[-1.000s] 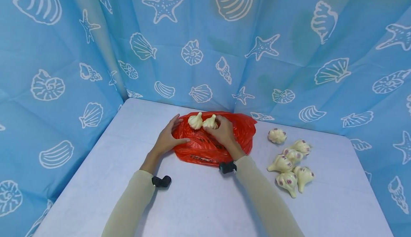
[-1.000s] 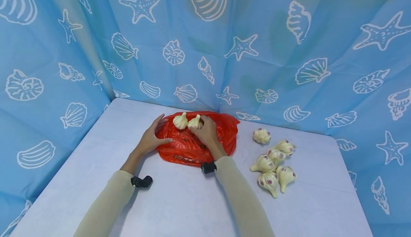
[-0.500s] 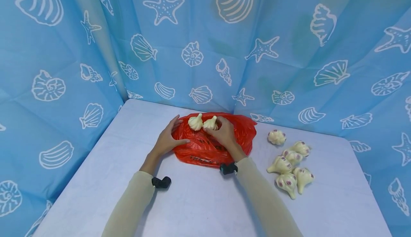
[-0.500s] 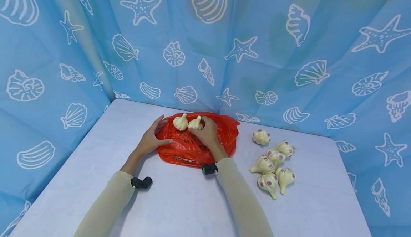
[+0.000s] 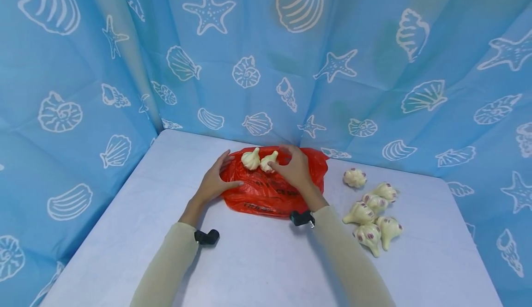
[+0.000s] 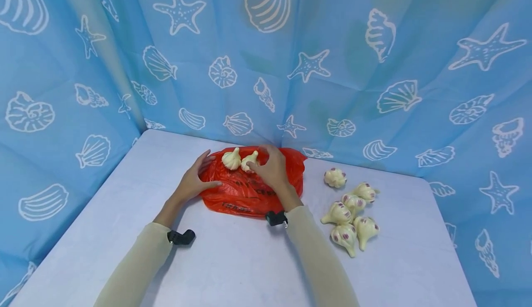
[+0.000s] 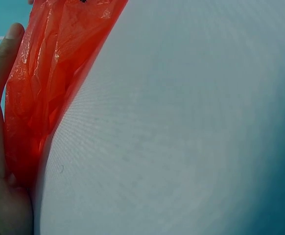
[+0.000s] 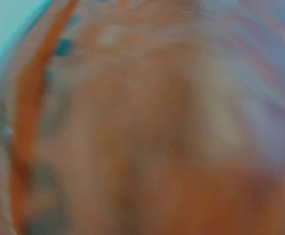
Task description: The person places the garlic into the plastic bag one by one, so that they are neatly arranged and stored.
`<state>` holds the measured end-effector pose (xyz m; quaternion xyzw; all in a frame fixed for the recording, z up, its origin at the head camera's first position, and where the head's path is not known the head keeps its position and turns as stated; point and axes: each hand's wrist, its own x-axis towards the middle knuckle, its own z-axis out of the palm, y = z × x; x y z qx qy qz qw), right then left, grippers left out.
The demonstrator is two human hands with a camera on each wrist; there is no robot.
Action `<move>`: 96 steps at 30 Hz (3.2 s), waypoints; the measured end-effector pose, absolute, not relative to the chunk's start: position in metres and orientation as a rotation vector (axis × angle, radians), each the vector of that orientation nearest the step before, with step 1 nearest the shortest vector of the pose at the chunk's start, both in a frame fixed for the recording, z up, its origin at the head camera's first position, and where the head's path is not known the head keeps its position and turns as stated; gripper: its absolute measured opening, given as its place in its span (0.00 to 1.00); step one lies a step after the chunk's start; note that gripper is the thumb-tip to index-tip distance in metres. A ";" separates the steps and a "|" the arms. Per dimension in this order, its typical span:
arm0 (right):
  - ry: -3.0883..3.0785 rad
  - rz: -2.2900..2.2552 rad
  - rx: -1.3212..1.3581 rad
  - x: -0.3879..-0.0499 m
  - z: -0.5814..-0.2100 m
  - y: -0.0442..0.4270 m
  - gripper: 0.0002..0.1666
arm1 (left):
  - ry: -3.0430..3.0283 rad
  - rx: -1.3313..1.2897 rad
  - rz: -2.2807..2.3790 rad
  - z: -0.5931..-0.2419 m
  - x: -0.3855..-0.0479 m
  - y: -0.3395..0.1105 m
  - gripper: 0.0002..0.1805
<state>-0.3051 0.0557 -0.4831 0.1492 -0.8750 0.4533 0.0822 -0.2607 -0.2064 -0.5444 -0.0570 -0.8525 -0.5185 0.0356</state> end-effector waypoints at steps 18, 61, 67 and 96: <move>-2.470 1.315 0.597 -0.315 -0.395 0.104 0.34 | -2.634 -0.158 -1.563 -0.544 -0.260 -0.205 0.59; -3.170 0.691 0.478 -0.296 -0.432 0.323 0.27 | -2.636 -0.164 -1.587 -0.548 -0.260 -0.205 0.60; -3.201 0.698 0.503 -0.293 -0.440 0.334 0.27 | -2.635 -0.177 -1.586 -0.546 -0.260 -0.205 0.60; -3.437 0.401 0.578 -0.283 -0.453 0.362 0.33 | -2.652 -0.137 -1.583 -0.547 -0.261 -0.205 0.59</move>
